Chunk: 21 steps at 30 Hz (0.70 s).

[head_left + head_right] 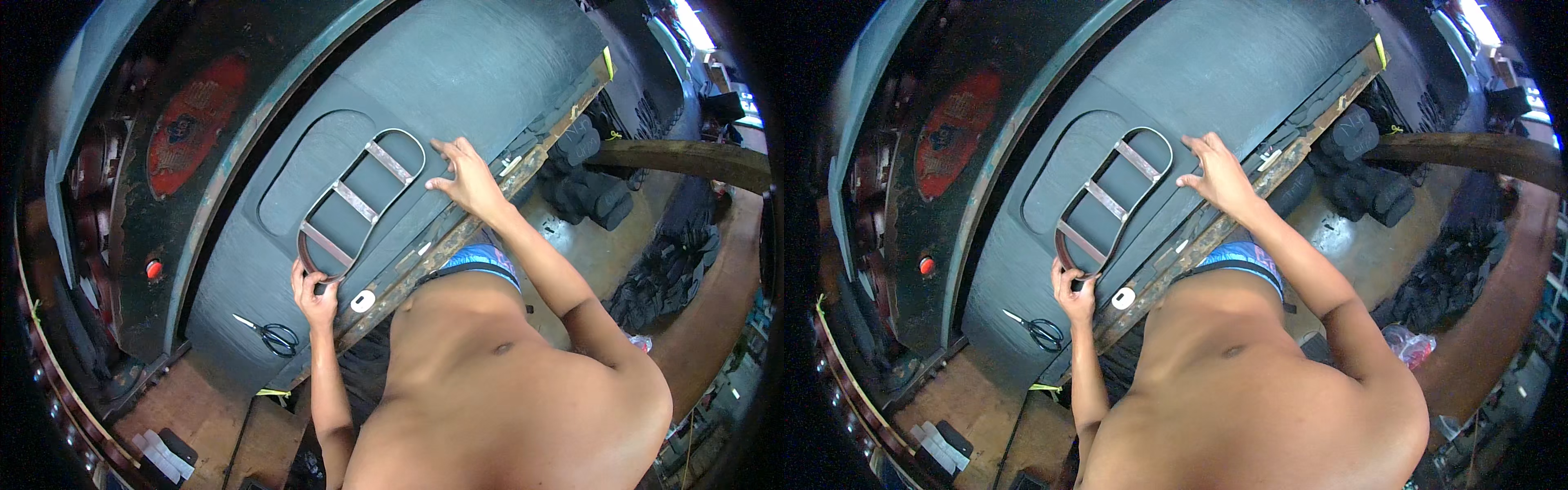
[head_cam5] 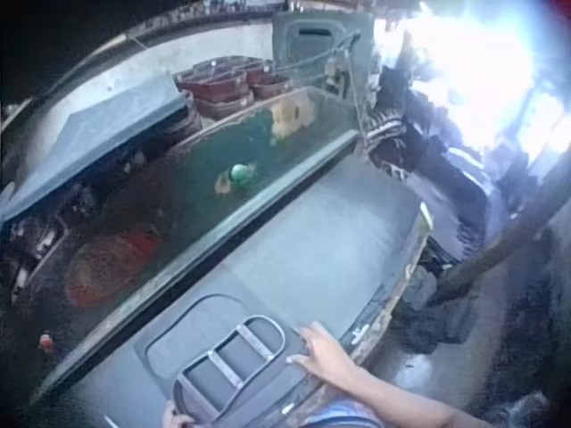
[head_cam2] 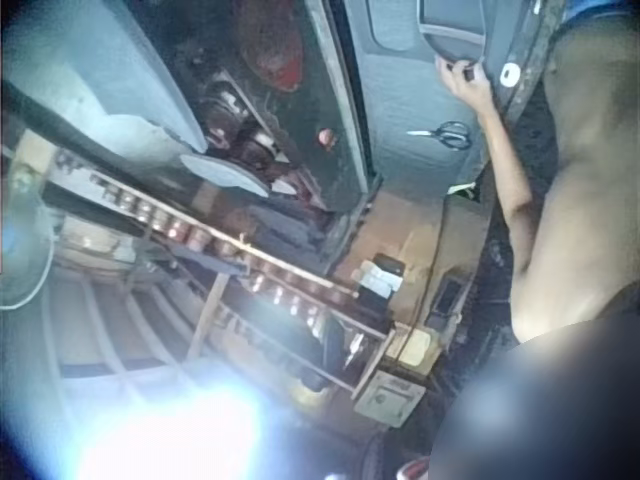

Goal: The person repeatedly places a metal sandal template on a sheet of black rubber, cuts around it with scissors, and stacks the finished soles. The person also moves a large rubber sheet and handles multiple finished soles during the process.

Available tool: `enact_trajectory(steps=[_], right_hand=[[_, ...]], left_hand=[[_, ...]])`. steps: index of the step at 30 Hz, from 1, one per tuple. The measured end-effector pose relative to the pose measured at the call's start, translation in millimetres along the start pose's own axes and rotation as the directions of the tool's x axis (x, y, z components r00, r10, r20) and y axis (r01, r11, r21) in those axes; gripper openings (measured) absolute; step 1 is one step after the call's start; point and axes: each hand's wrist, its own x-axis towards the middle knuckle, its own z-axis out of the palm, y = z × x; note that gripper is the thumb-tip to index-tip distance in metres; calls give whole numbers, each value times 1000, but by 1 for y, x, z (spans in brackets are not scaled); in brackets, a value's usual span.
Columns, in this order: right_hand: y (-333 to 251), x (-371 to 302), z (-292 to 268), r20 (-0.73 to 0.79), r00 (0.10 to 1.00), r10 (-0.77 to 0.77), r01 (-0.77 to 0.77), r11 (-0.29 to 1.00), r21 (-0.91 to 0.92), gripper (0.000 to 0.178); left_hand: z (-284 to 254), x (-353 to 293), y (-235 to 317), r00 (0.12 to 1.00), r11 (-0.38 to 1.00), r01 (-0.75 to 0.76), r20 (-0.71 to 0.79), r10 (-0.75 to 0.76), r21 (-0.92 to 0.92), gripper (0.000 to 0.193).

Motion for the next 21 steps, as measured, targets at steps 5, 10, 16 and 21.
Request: enact_trajectory(steps=[5, 10, 16, 21], right_hand=[[-5, -3, -4, 36, 997, -70, 71, 997, -15, 89], [-5, 5, 4, -46, 992, -119, 117, 992, -52, 92], [-4, 0, 4, -60, 997, -45, 44, 999, -24, 86], [-4, 3, 7, -83, 996, -38, 38, 999, -5, 84]], left_hand=[[-5, -1, 6, 1000, 1000, -2, 6, 2, -3, 35], [-9, 11, -1, 999, 1000, -22, 35, 21, 17, 34], [-8, 5, -4, 998, 997, -33, 63, 28, 69, 38], [-10, 2, -9, 996, 995, -32, 82, 25, 93, 43]])
